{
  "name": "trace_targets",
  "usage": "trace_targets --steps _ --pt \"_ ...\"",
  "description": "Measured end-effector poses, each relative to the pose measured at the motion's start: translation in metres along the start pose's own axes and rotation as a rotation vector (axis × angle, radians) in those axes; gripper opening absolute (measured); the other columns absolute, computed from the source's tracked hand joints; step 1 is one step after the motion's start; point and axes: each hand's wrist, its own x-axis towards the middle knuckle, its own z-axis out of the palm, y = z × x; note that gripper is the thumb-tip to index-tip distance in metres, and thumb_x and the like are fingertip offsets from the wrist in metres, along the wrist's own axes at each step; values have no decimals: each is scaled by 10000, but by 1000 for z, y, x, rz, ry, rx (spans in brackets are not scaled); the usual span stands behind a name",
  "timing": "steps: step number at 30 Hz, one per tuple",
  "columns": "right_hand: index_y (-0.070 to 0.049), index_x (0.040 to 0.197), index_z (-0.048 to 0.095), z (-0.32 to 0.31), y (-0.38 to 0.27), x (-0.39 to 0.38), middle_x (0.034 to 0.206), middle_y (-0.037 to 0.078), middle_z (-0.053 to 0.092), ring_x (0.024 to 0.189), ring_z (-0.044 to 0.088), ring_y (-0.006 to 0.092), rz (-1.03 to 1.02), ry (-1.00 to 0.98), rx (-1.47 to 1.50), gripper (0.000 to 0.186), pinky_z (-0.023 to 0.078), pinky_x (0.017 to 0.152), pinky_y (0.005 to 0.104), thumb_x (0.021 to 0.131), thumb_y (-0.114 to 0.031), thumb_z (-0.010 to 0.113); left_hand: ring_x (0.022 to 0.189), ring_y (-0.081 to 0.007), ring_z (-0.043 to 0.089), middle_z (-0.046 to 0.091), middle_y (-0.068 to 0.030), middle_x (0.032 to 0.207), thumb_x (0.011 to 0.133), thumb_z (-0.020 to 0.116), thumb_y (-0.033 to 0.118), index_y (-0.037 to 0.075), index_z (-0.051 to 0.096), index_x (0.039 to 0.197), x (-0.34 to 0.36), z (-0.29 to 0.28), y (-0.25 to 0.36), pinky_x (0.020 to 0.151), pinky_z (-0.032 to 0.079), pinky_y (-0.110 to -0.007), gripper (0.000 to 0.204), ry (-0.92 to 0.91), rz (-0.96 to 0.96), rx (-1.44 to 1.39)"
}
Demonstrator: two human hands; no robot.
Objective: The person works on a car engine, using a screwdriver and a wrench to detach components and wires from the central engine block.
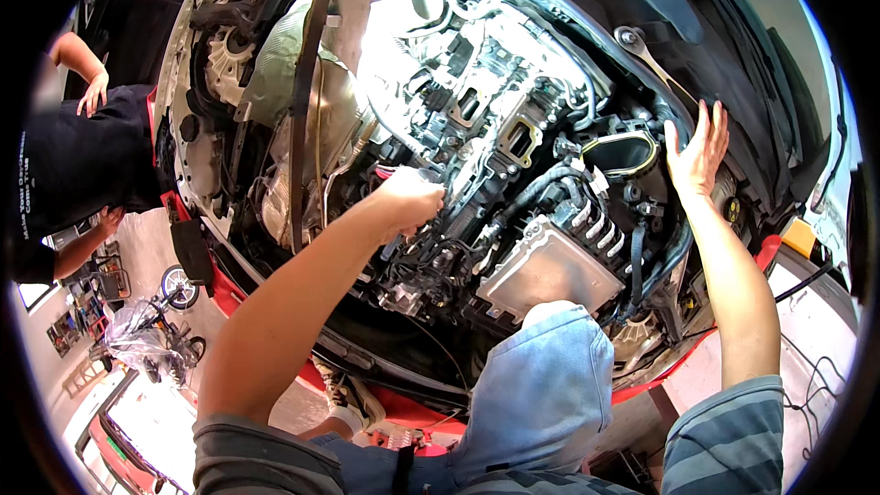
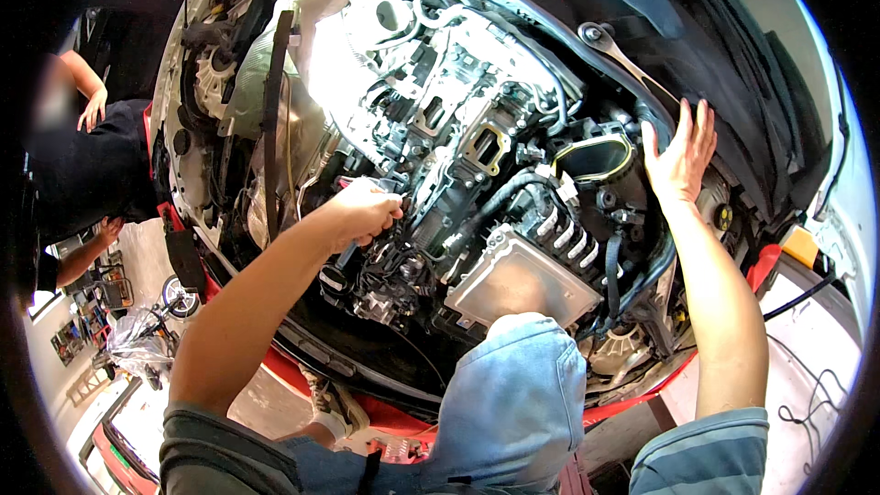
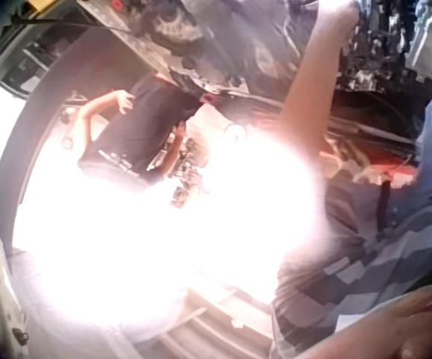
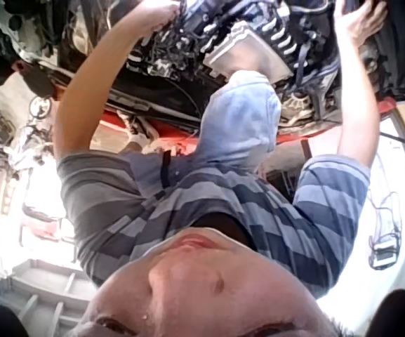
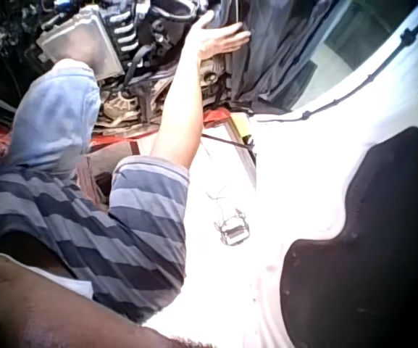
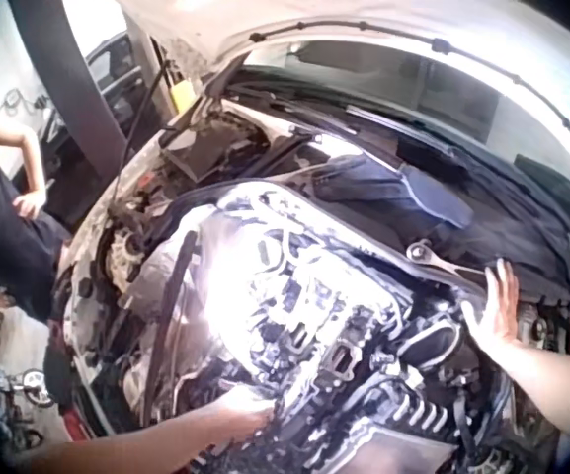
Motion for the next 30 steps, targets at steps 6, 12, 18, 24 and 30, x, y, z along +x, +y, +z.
trace_targets --steps 6,12,18,24,30 --pt "-26 1391 399 -4 10 0 1486 232 335 1401 285 395 -25 58 186 640 245 1135 528 910 -383 624 461 -98 377 489 -12 592 900 543 168 30 581 772 22 11 -23 402 275 -272 192 -50 68 -97" --pt "-50 965 648 -78 -153 6 1000 118 623 978 576 276 -359 -89 726 157 469 874 388 812 -58 680 464 -100 400 498 -11 598 902 536 176 38 586 756 6 8 -18 403 302 -275 206 30 42 -142" --pt "-112 806 718 -46 -290 29 776 107 678 765 677 282 -1024 -786 487 118 527 703 401 727 -109 630 418 -93 377 498 -8 600 921 502 168 25 572 781 8 10 -30 382 272 -269 212 -3 173 -263" --pt "-89 690 687 -33 -299 37 659 105 656 687 677 309 -1318 -588 586 84 544 624 414 707 -141 624 406 -101 387 491 -14 558 897 494 165 13 578 749 23 16 -51 393 283 -281 227 90 277 -191" --pt "-88 671 687 -37 -306 44 656 86 660 674 684 292 -1460 -571 524 112 552 609 396 728 -133 602 997 -469 614 619 -366 937 833 507 264 -124 608 903 24 20 -49 862 487 -461 408 206 288 37"
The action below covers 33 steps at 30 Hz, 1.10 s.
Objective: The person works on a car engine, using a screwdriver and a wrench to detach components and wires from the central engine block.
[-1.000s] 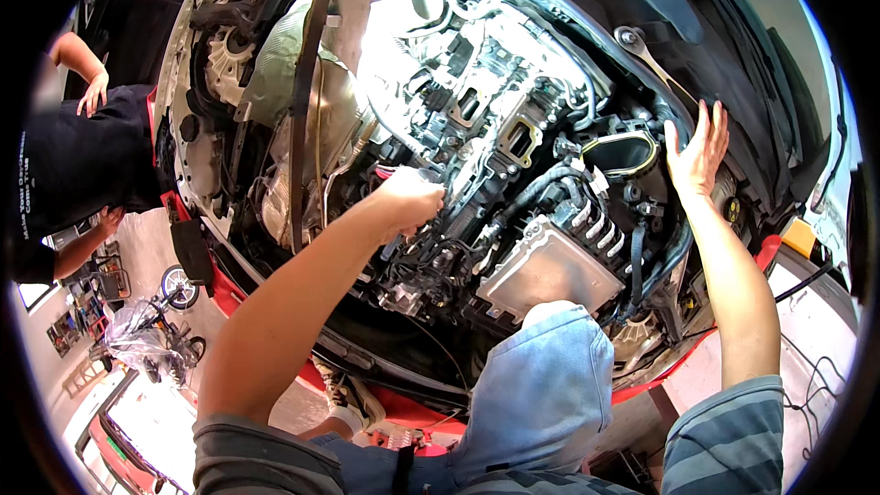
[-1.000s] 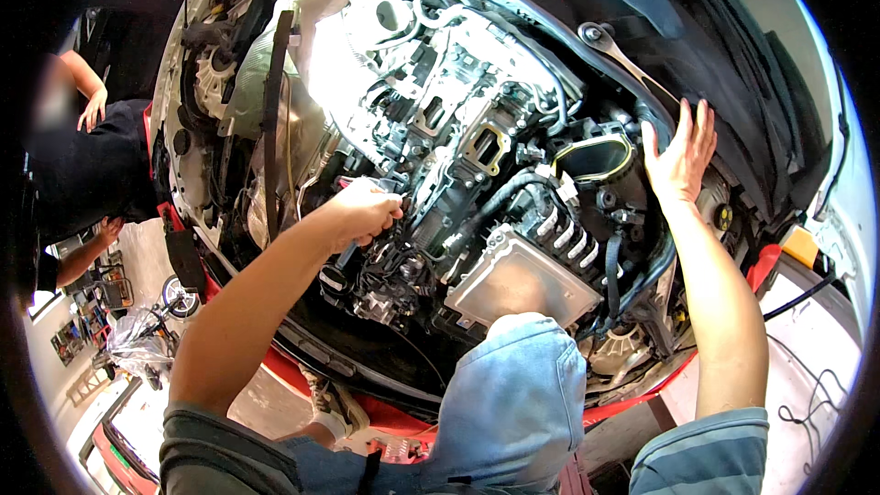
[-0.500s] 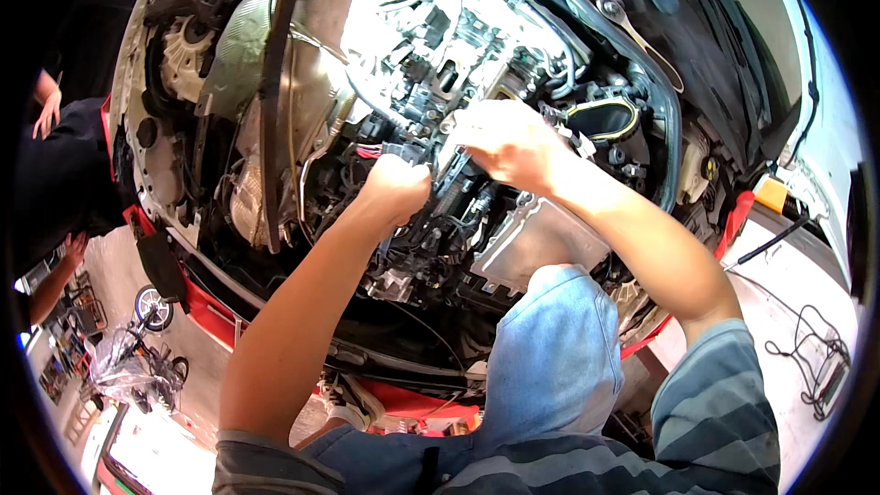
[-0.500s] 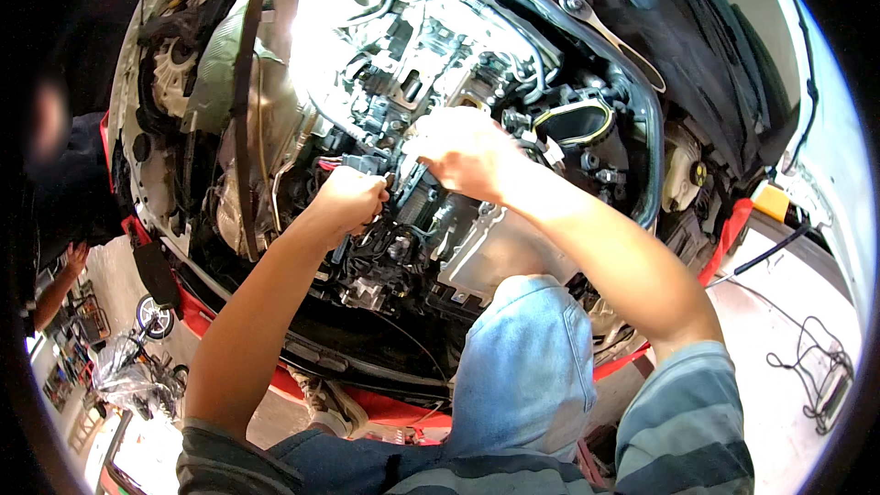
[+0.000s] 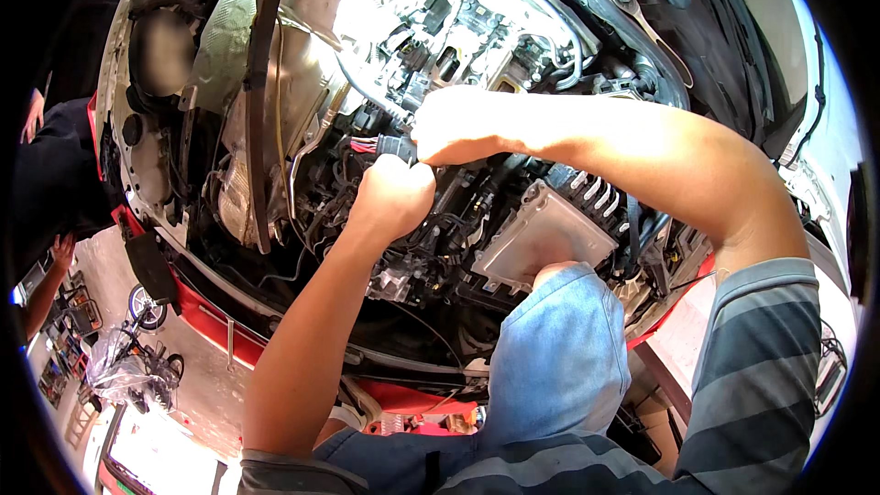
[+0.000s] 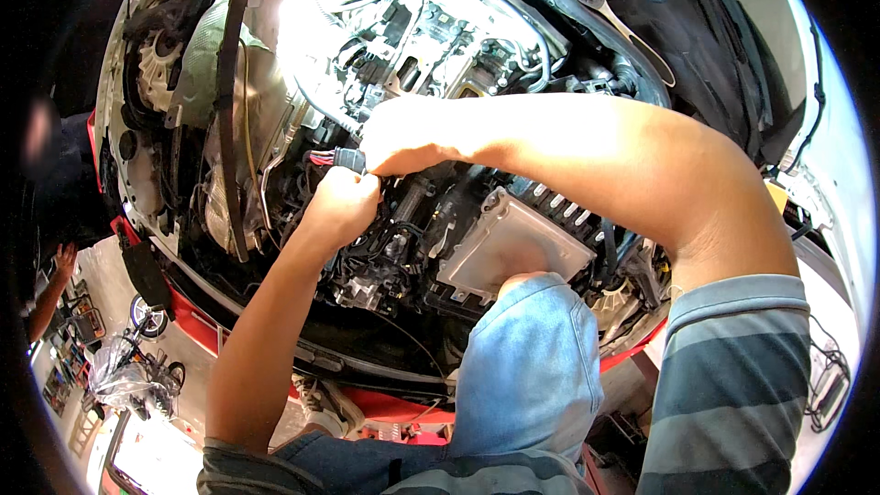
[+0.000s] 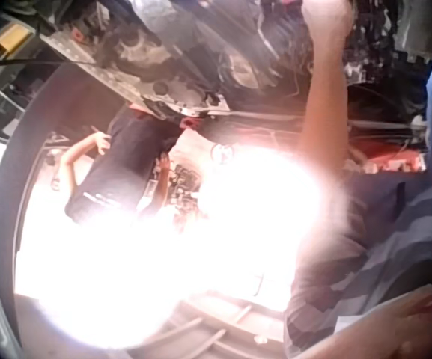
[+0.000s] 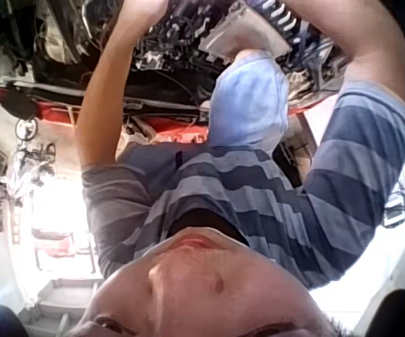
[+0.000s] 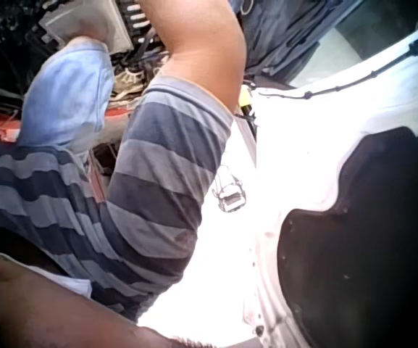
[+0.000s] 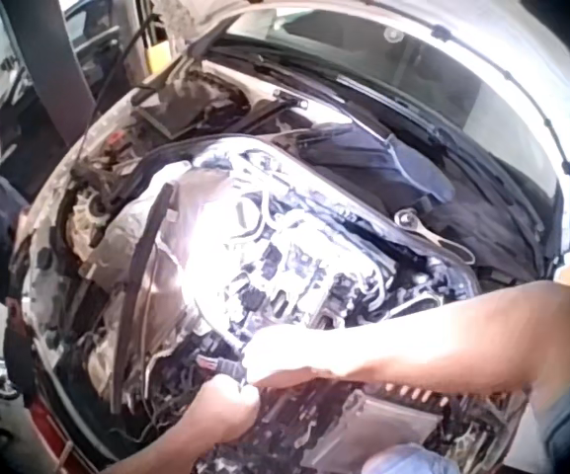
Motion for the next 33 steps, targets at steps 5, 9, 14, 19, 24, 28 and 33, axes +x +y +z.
trace_targets --steps 5,9,14,19,24,28,33 --pt "-93 684 682 -4 5 -3 689 101 669 707 681 306 -26 -43 90 86 548 619 399 727 -122 614 985 -473 614 621 -360 957 817 511 241 -127 600 956 -12 -2 22 853 501 -459 403 58 57 72" --pt "-83 703 688 -4 8 -2 705 99 677 724 685 301 -14 -110 83 67 552 631 392 728 -90 627 949 -473 623 629 -351 926 796 523 208 -122 602 912 -14 -2 26 832 506 -454 358 75 53 -4" --pt "-79 708 689 -2 9 -2 702 106 676 724 687 301 4 -145 68 68 551 638 396 732 -120 640 951 -467 621 629 -345 944 792 525 207 -116 595 915 -14 0 22 826 506 -445 352 69 -7 -28" --pt "-77 729 690 0 10 -2 645 107 652 685 682 310 -14 -81 57 112 546 619 402 725 -179 644 976 -460 616 629 -336 975 795 521 202 -100 590 908 -19 0 21 831 509 -441 329 86 2 -11" --pt "-85 724 682 6 13 5 691 102 669 697 686 304 -69 -105 17 89 555 621 399 723 -160 634 994 -454 611 620 -341 1018 783 524 187 -98 604 873 -19 -6 33 825 512 -446 310 50 38 -10" --pt "-74 705 653 1 20 -3 714 89 664 711 674 292 -113 -49 73 73 547 642 403 738 -124 611 956 -454 627 637 -330 944 781 520 187 -100 602 895 -6 7 20 824 507 -448 320 129 65 -93" --pt "-102 706 626 -1 23 -6 690 86 639 697 665 287 -26 -144 -23 75 544 620 399 767 -138 602 879 -432 638 634 -322 873 800 544 194 -125 570 870 11 9 9 786 505 -431 327 92 103 -139"
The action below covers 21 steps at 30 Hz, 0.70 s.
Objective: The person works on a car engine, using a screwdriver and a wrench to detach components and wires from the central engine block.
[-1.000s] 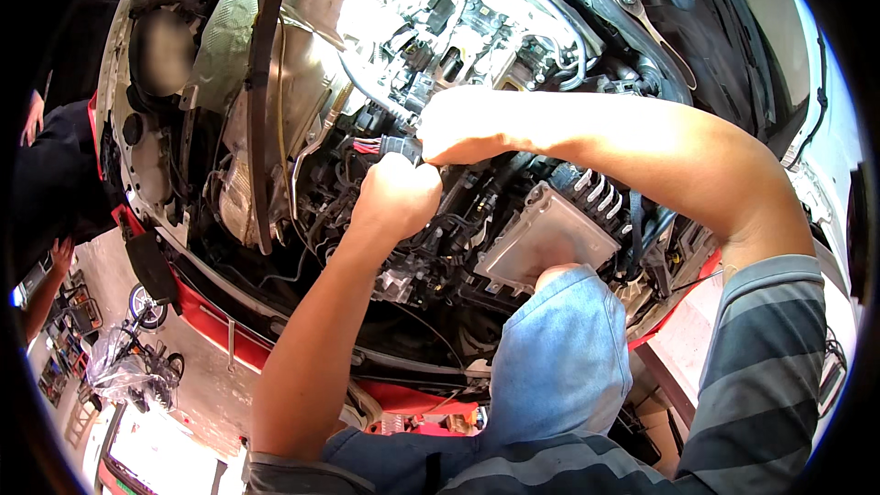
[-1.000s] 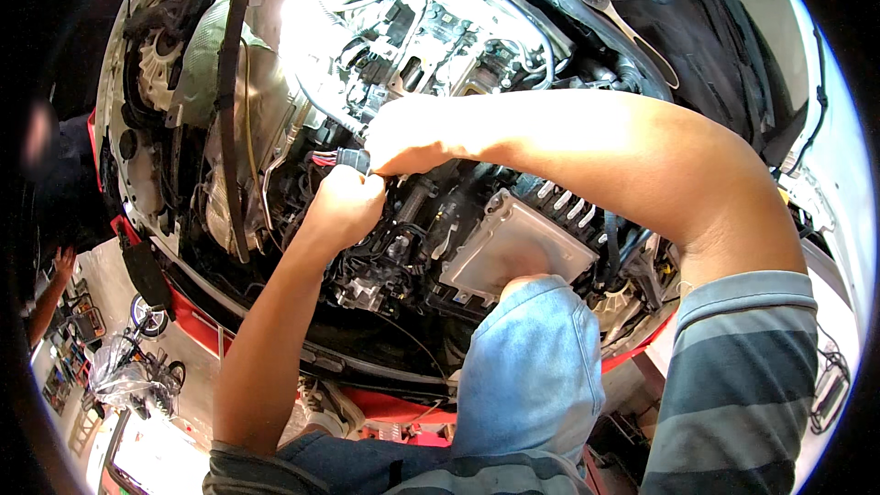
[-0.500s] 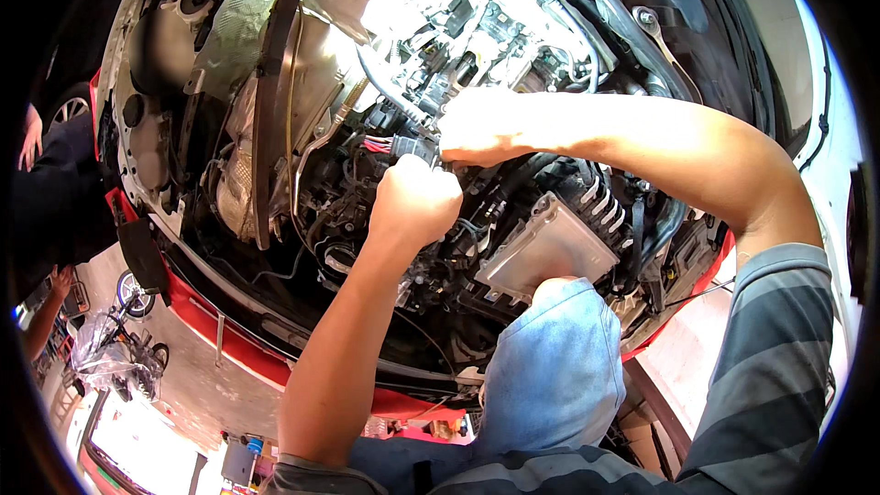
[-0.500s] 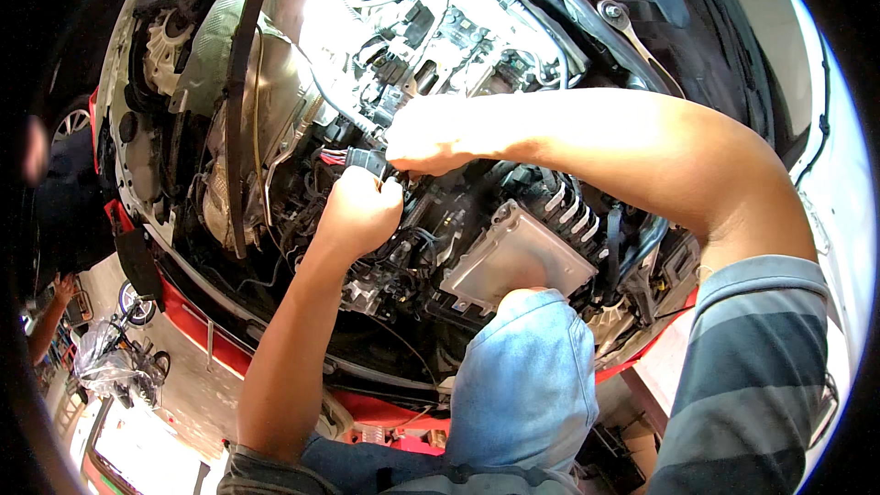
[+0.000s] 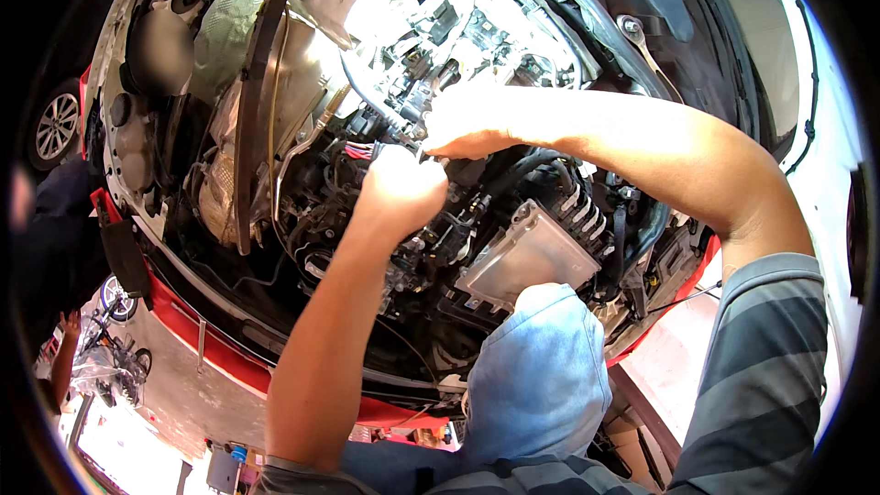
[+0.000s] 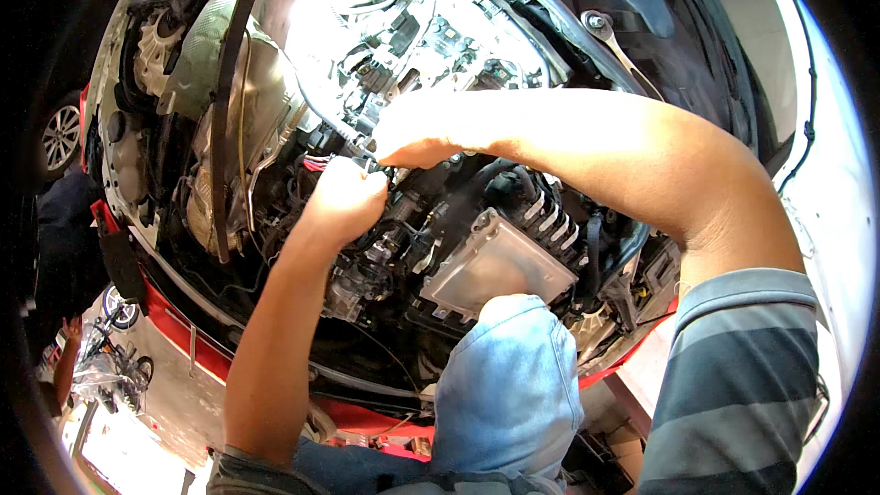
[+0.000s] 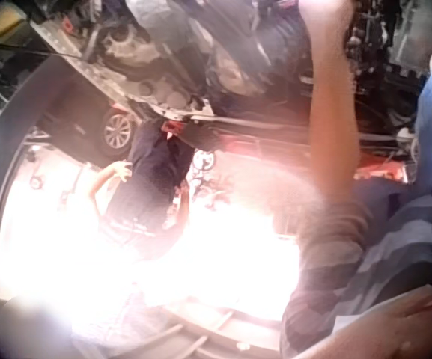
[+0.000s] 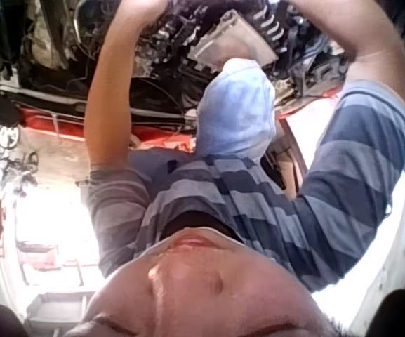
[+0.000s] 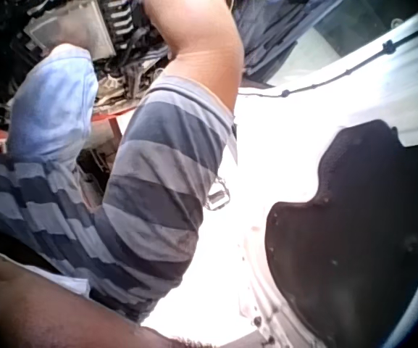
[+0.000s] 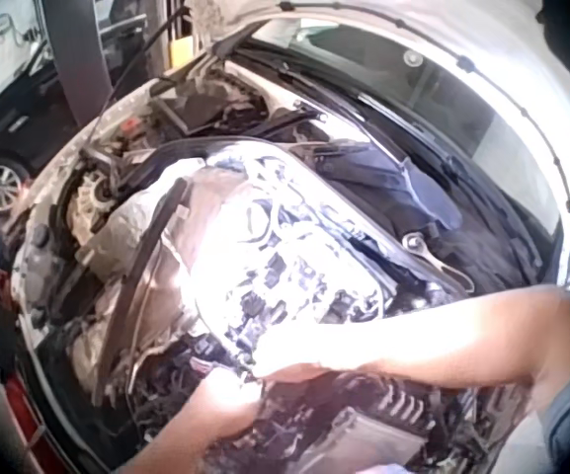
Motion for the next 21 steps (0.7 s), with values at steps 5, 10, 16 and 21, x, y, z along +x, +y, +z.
trace_targets --steps 5,10,16,21 --pt "-113 764 587 12 -15 -17 698 69 609 690 651 273 4 101 68 61 532 582 408 800 -159 566 806 -463 626 626 -311 792 834 534 246 -98 615 814 -27 -24 9 755 503 -459 354 -69 -21 148" --pt "-120 720 558 12 -53 -37 647 14 570 641 640 205 118 330 31 70 543 563 321 784 -144 575 695 -393 604 620 -241 719 898 514 218 -46 635 847 -79 -50 16 666 474 -458 295 -47 67 139" --pt "-71 787 596 -12 -140 -23 685 89 659 637 679 221 725 147 121 33 544 576 324 763 -91 586 602 -367 636 637 -150 656 925 559 204 33 606 978 -114 -43 -6 568 496 -456 185 84 319 556" --pt "-132 900 652 18 -173 -15 679 60 652 596 660 202 1192 385 289 95 517 519 317 917 -194 582 605 -378 637 641 -159 650 921 568 217 49 620 951 -121 -32 4 575 503 -472 179 7 257 548"
